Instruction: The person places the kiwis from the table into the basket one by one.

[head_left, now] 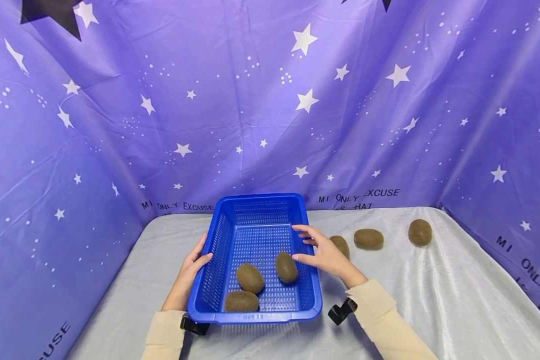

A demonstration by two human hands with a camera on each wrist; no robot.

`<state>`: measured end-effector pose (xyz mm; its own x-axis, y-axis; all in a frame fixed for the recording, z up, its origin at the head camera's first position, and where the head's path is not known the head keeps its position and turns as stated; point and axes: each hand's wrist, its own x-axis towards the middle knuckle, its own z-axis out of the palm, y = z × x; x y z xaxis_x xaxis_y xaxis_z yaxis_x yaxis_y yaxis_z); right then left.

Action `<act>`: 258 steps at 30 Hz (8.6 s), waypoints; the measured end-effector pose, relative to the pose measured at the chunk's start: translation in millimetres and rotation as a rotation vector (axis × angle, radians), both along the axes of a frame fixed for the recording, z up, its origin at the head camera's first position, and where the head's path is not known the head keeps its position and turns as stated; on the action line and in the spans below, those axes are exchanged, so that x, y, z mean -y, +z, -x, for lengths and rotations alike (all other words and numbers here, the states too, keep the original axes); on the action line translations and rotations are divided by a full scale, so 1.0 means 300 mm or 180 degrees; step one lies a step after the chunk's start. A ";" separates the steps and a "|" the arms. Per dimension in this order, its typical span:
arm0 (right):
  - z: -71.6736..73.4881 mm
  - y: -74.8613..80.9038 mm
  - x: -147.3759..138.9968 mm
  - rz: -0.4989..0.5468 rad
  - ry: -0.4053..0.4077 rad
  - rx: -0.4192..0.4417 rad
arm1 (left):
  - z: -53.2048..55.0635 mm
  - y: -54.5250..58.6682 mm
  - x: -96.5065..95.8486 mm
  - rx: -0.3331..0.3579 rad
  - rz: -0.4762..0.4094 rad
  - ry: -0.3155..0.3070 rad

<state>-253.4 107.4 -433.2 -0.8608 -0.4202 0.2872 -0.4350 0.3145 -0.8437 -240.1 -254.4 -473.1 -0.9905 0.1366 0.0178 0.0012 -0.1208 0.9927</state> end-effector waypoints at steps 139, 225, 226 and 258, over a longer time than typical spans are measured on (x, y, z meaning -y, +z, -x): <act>0.001 0.016 -0.082 0.1126 -0.0816 0.0838 | 0.005 -0.011 0.006 -0.0027 0.0023 -0.0006; 0.001 -0.084 -0.133 0.1022 -0.0937 0.0541 | 0.006 -0.011 0.007 -0.0079 -0.0008 -0.0038; 0.003 -0.088 -0.139 0.0999 -0.0980 0.0552 | 0.005 -0.010 0.007 -0.0079 -0.0004 -0.0035; 0.077 -0.156 -0.313 0.0943 -0.1930 0.0232 | 0.009 -0.012 0.005 -0.0083 -0.0059 -0.0033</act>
<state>-276.3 201.3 -480.0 -0.9409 0.2305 0.2483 -0.1934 0.2361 -0.9523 -242.9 -255.9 -476.7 -0.9882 0.1463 0.0463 0.0258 -0.1392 0.9899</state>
